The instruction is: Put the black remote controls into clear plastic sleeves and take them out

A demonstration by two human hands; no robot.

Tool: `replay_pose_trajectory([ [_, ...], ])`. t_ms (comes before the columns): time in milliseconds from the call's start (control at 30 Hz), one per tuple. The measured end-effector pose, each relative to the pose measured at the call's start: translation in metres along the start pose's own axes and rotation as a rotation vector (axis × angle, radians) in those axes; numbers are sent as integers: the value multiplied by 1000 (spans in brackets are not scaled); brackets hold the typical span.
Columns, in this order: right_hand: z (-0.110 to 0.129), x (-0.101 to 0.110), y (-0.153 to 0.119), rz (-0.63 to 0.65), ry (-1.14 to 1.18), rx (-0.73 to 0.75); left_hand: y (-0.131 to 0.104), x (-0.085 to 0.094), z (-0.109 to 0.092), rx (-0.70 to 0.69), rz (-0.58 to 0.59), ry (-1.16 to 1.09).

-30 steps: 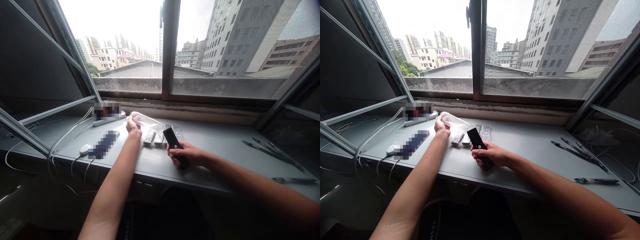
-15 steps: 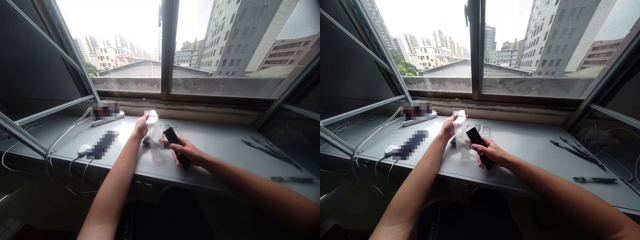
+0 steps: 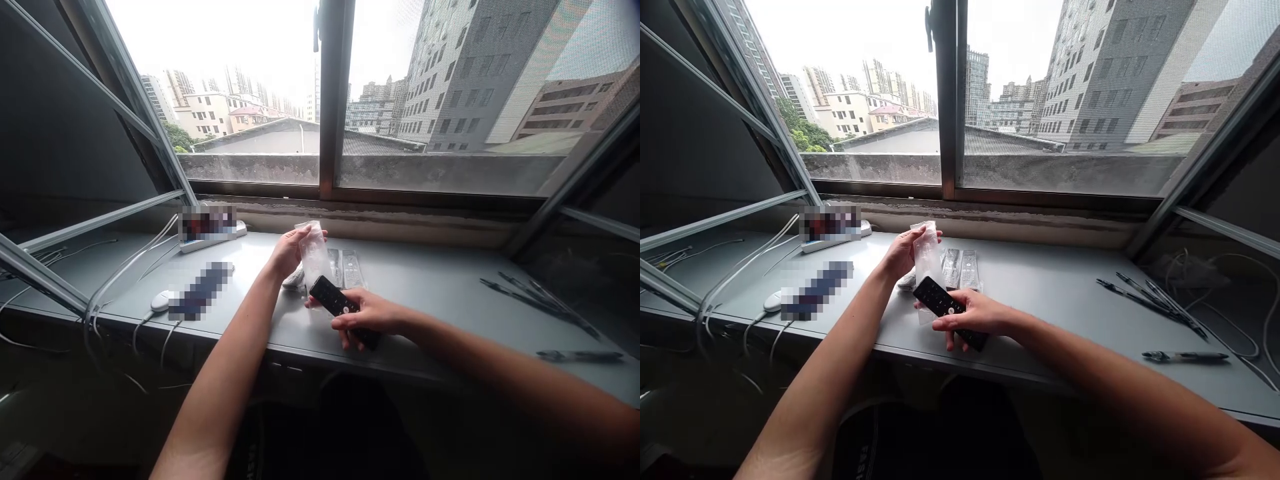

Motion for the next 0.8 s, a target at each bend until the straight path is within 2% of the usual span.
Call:
replay_pose_trajectory([
  [133, 2, -1, -2, 47, -70, -1, 3, 8, -3, -48, -105, 29],
  [367, -2, -2, -1, 75, -161, 1, 6, 14, -3, -4, -280, -35],
  [500, -4, -1, -1, 52, -155, 5, 5, 14, -5, 6, -239, -23],
  [633, -2, -1, -2, 17, -148, 17, 3, 15, -4, 87, -170, 28],
  [800, -1, -2, -2, 23, -145, 4, 3, 17, -1, 78, -183, 77],
])
Point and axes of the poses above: each hand's wrist, its own y-axis towards the middle knuckle, its own x-axis out of the back of the hand, z = x × y, the point moved 1 cm from there along y, towards the middle knuckle, and after that the axes turned 3 degrees about -x, right-handed, at the moved point
